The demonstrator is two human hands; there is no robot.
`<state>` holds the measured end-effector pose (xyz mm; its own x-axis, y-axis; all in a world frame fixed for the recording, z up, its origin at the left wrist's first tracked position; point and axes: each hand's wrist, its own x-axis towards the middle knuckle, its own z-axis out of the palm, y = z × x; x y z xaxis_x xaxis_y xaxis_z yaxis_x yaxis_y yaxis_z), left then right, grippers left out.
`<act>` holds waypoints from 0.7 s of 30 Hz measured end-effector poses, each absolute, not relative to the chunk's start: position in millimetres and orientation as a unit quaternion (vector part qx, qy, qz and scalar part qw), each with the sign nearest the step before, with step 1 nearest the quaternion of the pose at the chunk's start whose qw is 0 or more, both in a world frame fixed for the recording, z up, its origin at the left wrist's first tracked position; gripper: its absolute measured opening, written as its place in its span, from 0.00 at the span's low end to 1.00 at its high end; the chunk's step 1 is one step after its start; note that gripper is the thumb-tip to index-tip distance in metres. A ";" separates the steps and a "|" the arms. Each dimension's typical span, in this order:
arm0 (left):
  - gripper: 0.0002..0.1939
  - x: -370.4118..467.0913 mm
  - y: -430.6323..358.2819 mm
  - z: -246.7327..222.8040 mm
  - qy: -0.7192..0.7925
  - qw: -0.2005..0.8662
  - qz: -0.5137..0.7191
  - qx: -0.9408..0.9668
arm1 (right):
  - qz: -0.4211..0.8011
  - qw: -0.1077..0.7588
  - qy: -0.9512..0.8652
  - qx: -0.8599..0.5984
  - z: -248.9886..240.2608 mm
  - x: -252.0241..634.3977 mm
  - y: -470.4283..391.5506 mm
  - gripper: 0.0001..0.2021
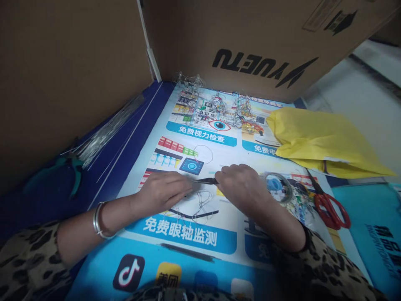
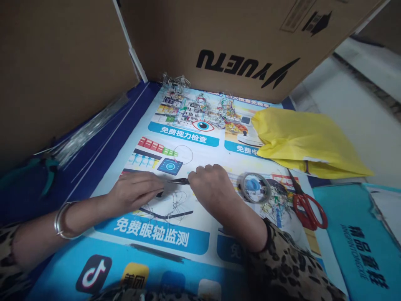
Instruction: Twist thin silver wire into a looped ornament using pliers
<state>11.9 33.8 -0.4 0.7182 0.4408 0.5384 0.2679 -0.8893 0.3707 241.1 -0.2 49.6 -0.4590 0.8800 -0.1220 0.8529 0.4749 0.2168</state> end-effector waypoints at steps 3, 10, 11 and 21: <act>0.06 12.9 34.4 -0.7 0.204 0.155 0.314 0.914 | 0.063 0.121 0.845 0.518 45.1 245.0 -0.5 0.06; 0.07 16.1 35.6 -3.1 0.222 0.185 0.293 0.911 | 0.057 0.149 0.839 0.520 47.5 246.4 -4.1 0.07; 0.07 16.6 35.8 -3.4 0.223 0.184 0.294 0.911 | 0.056 0.152 0.838 0.521 48.4 245.9 -4.3 0.07; 0.07 20.8 34.0 -1.5 0.221 0.131 0.299 0.919 | 0.054 0.162 0.836 0.522 47.8 243.7 -3.9 0.08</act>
